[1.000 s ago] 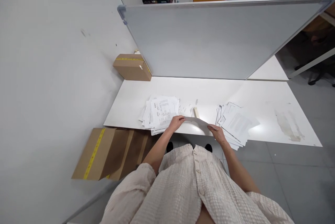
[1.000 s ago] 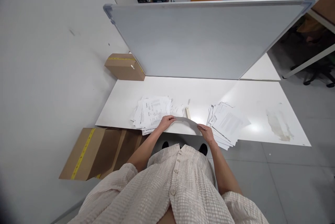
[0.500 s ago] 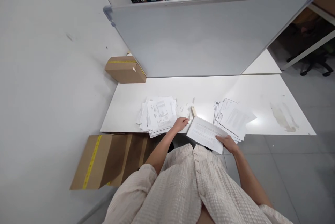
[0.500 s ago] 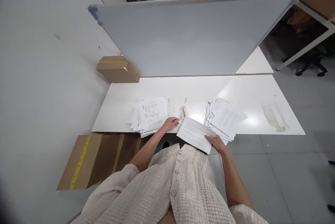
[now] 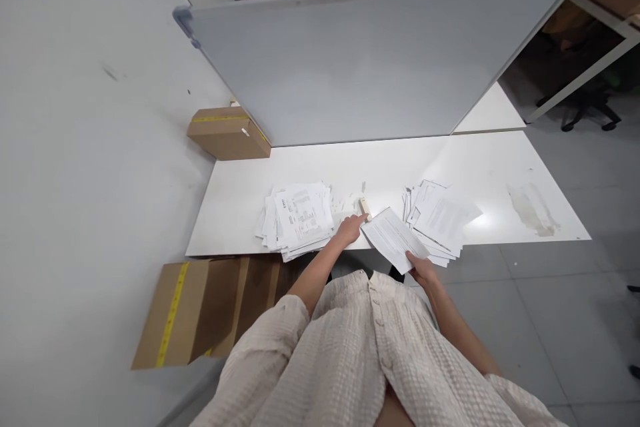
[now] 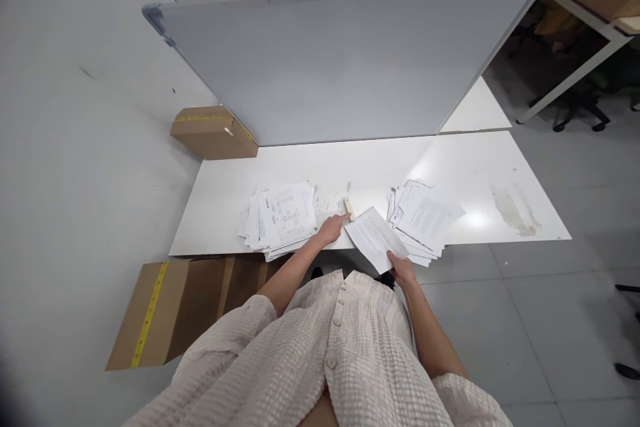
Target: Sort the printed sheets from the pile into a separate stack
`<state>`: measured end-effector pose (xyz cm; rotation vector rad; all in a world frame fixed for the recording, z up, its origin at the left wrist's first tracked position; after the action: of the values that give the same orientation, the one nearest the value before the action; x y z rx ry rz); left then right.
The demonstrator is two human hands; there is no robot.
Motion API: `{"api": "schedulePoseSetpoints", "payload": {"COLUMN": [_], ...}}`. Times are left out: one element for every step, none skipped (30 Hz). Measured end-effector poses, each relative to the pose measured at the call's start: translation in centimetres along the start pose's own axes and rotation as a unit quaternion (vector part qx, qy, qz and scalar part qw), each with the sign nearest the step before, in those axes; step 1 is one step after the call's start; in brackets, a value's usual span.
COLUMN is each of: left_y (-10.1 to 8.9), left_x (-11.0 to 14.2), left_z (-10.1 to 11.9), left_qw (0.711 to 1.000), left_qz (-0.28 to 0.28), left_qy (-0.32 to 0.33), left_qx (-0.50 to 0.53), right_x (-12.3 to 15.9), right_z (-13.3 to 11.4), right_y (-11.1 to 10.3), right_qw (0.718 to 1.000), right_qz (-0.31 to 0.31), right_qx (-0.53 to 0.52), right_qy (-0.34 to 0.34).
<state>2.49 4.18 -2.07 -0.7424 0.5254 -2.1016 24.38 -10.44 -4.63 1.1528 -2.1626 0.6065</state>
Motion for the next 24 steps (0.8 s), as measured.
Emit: {"api": "schedulePoseSetpoints", "payload": {"left_y": [0.1, 0.3, 0.4, 0.5, 0.6, 0.6, 0.7, 0.7, 0.8, 0.8, 0.8, 0.9, 0.9, 0.9, 0.9, 0.8, 0.8, 0.7, 0.6, 0.5, 0.3, 0.2, 0.1, 0.0], "left_x": [-0.3, -0.5, -0.7, -0.9, -1.0, -1.1, -1.1, -1.1, -1.2, -1.2, -1.1, -1.1, -1.1, -1.0, -1.0, -0.9, -0.9, -0.8, -0.7, -0.5, -0.2, 0.2, 0.6, 1.2], "left_z": [-0.2, -0.4, -0.5, -0.7, -0.7, -0.8, -0.8, -0.8, -0.8, -0.8, -0.7, -0.6, -0.5, -0.4, -0.3, -0.1, 0.0, 0.1, 0.2, 0.3, 0.4, 0.4, 0.5, 0.4], "left_qw": [1.0, 1.0, 1.0, 1.0, 0.999, 0.999, 0.999, 0.998, 0.998, 0.998, 0.997, 0.997, 0.997, 0.997, 0.996, 0.995, 0.995, 0.994, 0.995, 0.996, 0.997, 0.998, 0.999, 0.999], "left_qz": [-0.003, -0.005, -0.008, -0.012, -0.016, -0.02, -0.024, -0.025, -0.024, -0.021, -0.019, -0.016, -0.015, -0.016, -0.019, -0.023, -0.027, -0.028, -0.026, -0.02, -0.011, 0.002, 0.018, 0.035], "left_qy": [-0.001, -0.002, -0.003, -0.005, -0.008, -0.013, -0.018, -0.024, -0.03, -0.034, -0.038, -0.042, -0.046, -0.05, -0.053, -0.056, -0.057, -0.055, -0.049, -0.039, -0.025, -0.009, 0.009, 0.025], "left_qx": [-0.005, -0.01, -0.015, -0.022, -0.029, -0.036, -0.042, -0.047, -0.051, -0.054, -0.056, -0.058, -0.061, -0.065, -0.07, -0.077, -0.083, -0.086, -0.086, -0.081, -0.071, -0.058, -0.044, -0.032], "right_x": [0.0, 0.0, 0.1, 0.1, 0.2, 0.2, 0.2, 0.1, 0.0, -0.1, -0.3, -0.4, -0.5, -0.6, -0.6, -0.6, -0.5, -0.4, -0.3, -0.2, -0.2, -0.1, -0.1, -0.1], "right_z": [-0.1, -0.2, -0.3, -0.5, -0.7, -0.8, -0.8, -0.8, -0.7, -0.6, -0.5, -0.3, -0.2, -0.1, 0.0, 0.0, -0.1, -0.2, -0.3, -0.6, -0.9, -1.2, -1.6, -2.1], "right_y": [0.3, 0.6, 0.9, 1.1, 1.3, 1.5, 1.6, 1.7, 1.7, 1.8, 1.8, 1.8, 1.8, 1.9, 1.9, 1.9, 1.9, 1.8, 1.7, 1.5, 1.3, 0.9, 0.5, 0.0], "right_qw": [1.0, 0.999, 0.998, 0.998, 0.997, 0.997, 0.996, 0.996, 0.997, 0.997, 0.998, 0.999, 0.999, 0.999, 0.999, 0.999, 0.999, 0.998, 0.998, 0.998, 0.997, 0.997, 0.997, 0.996], "right_qz": [0.005, 0.012, 0.02, 0.028, 0.036, 0.043, 0.049, 0.052, 0.052, 0.049, 0.043, 0.038, 0.035, 0.033, 0.033, 0.035, 0.039, 0.043, 0.047, 0.054, 0.06, 0.068, 0.077, 0.087], "right_qx": [-0.004, -0.008, -0.01, -0.01, -0.01, -0.011, -0.013, -0.015, -0.014, -0.01, -0.004, 0.002, 0.008, 0.011, 0.011, 0.01, 0.01, 0.012, 0.015, 0.017, 0.017, 0.013, 0.004, -0.01], "right_qy": [0.014, 0.035, 0.055, 0.061, 0.064, 0.066, 0.068, 0.066, 0.062, 0.055, 0.046, 0.037, 0.029, 0.026, 0.027, 0.03, 0.035, 0.038, 0.04, 0.038, 0.033, 0.026, 0.018, 0.008]}}
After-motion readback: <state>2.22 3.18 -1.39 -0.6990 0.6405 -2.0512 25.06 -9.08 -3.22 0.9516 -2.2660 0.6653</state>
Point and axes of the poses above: each hand's wrist, its own x-axis away from the middle knuckle, its own y-axis out of the palm, z = x × y, the point moved 1 cm from there along -x, towards the middle knuckle, and after that the axes turned 9 degrees about x, right-handed, at the moved point
